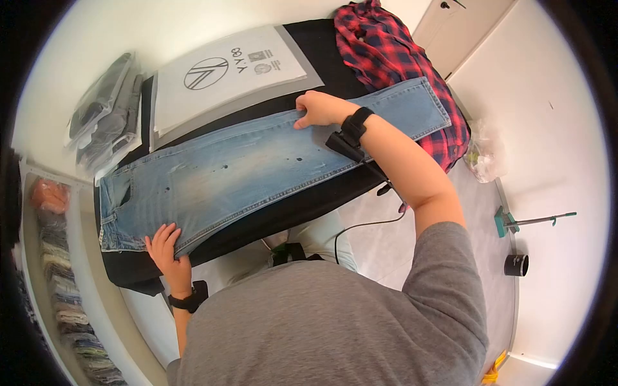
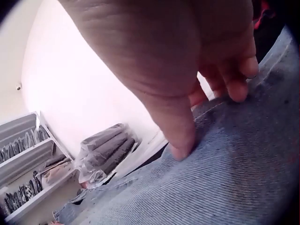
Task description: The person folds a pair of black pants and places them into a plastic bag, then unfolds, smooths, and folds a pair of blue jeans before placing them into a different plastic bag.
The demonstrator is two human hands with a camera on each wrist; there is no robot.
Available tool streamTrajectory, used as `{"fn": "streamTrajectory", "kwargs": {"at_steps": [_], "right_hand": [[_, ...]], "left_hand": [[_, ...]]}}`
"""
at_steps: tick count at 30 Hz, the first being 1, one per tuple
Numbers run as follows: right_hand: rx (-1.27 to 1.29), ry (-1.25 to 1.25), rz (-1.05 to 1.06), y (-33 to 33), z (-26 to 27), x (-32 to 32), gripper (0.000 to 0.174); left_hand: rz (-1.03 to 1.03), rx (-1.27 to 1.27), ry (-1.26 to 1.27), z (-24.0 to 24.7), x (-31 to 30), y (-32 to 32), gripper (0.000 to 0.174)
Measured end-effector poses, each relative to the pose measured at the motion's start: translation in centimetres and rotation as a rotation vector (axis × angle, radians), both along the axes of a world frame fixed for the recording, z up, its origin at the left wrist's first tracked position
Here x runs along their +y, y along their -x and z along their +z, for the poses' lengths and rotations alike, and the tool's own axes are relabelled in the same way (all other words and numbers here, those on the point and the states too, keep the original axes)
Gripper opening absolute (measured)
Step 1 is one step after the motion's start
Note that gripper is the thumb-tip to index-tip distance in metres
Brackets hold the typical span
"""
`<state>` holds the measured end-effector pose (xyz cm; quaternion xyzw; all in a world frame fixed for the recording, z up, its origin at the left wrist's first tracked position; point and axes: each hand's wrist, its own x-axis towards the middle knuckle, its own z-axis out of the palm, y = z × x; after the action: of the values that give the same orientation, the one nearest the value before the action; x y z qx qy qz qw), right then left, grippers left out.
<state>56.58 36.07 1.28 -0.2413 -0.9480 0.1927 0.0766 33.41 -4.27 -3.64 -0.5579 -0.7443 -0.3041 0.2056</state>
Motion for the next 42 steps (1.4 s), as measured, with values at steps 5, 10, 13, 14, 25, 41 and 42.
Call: {"fn": "streamTrajectory", "kwargs": {"at_steps": [5, 10, 13, 14, 25, 41, 42], "right_hand": [[-0.056, 0.007, -0.19, 1.7, 0.8, -0.4, 0.033], [0.137, -0.087, -0.144, 1.0, -1.8, 0.0, 0.044], [0.168, -0.152, -0.16, -3.3, 0.1, 0.2, 0.053], [0.135, -0.171, -0.151, -4.9, 1.0, 0.3, 0.057], [0.14, -0.182, -1.173, -22.8, -1.5, 5.8, 0.053], [-0.066, -0.229, -1.134, -26.7, -2.8, 10.0, 0.072], [-0.078, -0.243, -1.091, -26.7, -2.1, 9.9, 0.07]], "left_hand": [[-0.006, 0.027, -0.063, -0.2, -0.1, -0.1, 0.044], [-0.016, 0.031, -0.022, -0.3, -0.2, 0.3, 0.043], [-0.019, 0.036, 0.006, -0.2, -0.2, 0.2, 0.042], [-0.018, 0.043, 0.0, -0.5, -0.2, 0.4, 0.042], [0.04, 0.101, -0.006, -1.2, 0.1, 0.5, 0.041], [0.084, 0.07, 0.019, -0.4, 0.3, 0.3, 0.043], [0.06, 0.047, 0.005, -0.3, 0.4, 0.3, 0.042]]}}
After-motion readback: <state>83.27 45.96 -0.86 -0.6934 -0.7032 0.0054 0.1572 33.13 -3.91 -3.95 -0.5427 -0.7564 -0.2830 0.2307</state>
